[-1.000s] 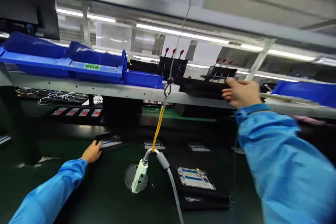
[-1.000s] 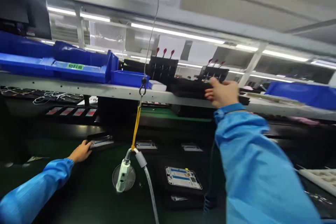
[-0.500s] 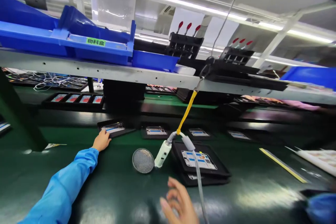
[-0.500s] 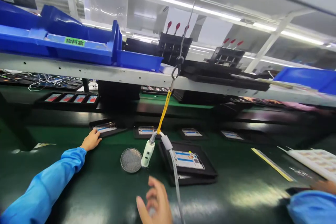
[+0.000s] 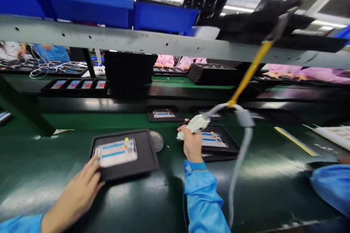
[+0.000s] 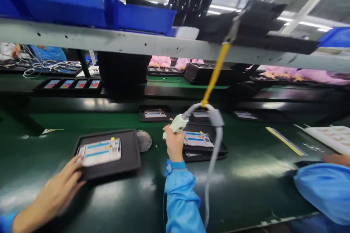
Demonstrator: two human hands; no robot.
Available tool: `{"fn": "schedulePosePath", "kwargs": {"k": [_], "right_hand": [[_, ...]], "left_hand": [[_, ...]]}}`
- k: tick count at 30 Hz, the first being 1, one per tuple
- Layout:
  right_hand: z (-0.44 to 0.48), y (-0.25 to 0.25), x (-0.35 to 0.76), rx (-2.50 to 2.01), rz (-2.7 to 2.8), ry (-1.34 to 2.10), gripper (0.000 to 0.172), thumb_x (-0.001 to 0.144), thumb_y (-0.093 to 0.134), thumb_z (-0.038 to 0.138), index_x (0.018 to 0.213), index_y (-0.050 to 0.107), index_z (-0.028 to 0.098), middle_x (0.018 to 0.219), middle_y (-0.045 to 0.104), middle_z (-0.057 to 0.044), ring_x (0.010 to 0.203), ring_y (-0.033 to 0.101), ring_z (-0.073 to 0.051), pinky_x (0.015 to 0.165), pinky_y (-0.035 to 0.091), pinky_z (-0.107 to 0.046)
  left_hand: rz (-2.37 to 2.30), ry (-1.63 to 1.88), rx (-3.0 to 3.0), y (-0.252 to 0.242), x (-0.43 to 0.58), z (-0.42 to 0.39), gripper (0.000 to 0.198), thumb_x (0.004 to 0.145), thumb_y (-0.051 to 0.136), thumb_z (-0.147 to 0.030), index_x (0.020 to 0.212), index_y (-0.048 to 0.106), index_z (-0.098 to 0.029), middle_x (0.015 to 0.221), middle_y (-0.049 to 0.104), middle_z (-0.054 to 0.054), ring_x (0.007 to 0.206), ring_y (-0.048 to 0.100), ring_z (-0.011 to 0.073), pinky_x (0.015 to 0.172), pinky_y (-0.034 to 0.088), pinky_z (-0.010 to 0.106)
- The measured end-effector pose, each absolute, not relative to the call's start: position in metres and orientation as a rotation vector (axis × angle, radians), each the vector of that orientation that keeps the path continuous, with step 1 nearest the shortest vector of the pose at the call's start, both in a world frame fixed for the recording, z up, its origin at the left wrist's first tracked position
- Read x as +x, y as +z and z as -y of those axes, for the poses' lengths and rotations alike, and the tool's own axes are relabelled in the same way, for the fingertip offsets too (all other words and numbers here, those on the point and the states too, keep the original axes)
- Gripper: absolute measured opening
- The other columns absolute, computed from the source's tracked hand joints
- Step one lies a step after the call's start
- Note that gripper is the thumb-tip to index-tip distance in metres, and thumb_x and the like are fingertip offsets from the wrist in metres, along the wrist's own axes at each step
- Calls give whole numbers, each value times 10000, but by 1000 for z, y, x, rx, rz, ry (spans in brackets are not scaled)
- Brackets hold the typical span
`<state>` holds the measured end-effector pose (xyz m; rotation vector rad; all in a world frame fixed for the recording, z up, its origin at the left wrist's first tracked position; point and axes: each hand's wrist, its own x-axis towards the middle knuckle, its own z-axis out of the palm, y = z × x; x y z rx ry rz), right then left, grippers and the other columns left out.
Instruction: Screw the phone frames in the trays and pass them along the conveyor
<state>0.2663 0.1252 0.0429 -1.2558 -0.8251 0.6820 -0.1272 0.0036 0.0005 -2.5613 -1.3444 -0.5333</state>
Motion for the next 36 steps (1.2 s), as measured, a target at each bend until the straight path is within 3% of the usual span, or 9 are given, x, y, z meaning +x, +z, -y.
{"fn": "schedulePosePath", "kwargs": {"k": [5,8,10,13,15,19,24,31,36], "right_hand": [[-123,77,275,-969,845,659,337,610,656,206,942,598,195,666,614,46,669,582,-145,680,461,-309],[-125,80,258,-892,882,740,298,586,606,241,881,587,205,561,565,55,578,543,-144,658,454,-333],[-127,76,242,-888,911,830,226,618,604,275,831,578,203,517,529,56,517,503,-131,617,444,-332],[-129,65,217,-917,965,971,171,664,644,258,808,569,201,486,484,71,473,473,-112,575,436,-317],[-130,55,203,-939,1002,1037,184,670,659,225,831,571,205,510,505,70,482,491,-115,589,456,-330],[-128,36,187,-885,1104,1115,215,725,639,173,927,591,229,632,585,43,588,551,-139,665,492,-374],[-125,28,185,-890,1153,1116,199,761,622,166,936,630,261,633,560,41,582,531,-141,626,498,-365],[-122,27,181,-937,1152,1115,178,745,633,187,908,665,252,609,545,38,534,519,-133,566,488,-345],[-121,28,182,-992,1155,1070,169,733,644,185,886,670,250,596,555,39,532,535,-139,563,477,-336]], "left_hand": [[1114,-528,-2542,-23,-89,73,307,1003,369,-216,773,568,-177,1103,675,113,1388,427,285,1034,423,383],[1192,-587,-2577,-24,-67,66,401,1004,396,-425,751,588,-180,1095,681,123,1364,435,322,1139,269,505],[1202,-576,-2646,-17,-55,48,441,926,490,-599,864,645,-191,1156,672,125,1322,462,346,1152,203,544],[1112,-442,-2751,-7,-41,20,583,826,540,-729,1073,661,-215,1198,669,125,1216,545,340,1106,234,501],[1032,-398,-2786,-7,-31,6,557,849,541,-690,1119,646,-215,1162,692,119,1138,601,325,1044,284,469],[942,-533,-2790,-20,-8,-7,281,932,527,-412,1072,623,-188,1048,736,100,1024,664,278,973,338,427],[928,-647,-2831,-27,4,-12,243,959,401,-240,1062,615,-188,1049,742,81,1015,670,247,931,375,392],[1037,-682,-2821,-21,-2,-11,174,917,479,-267,958,642,-226,933,754,65,956,655,276,894,373,440],[1017,-671,-2907,-18,-2,-20,215,888,543,-321,1026,651,-197,1002,747,92,1021,627,289,931,358,449]]}}
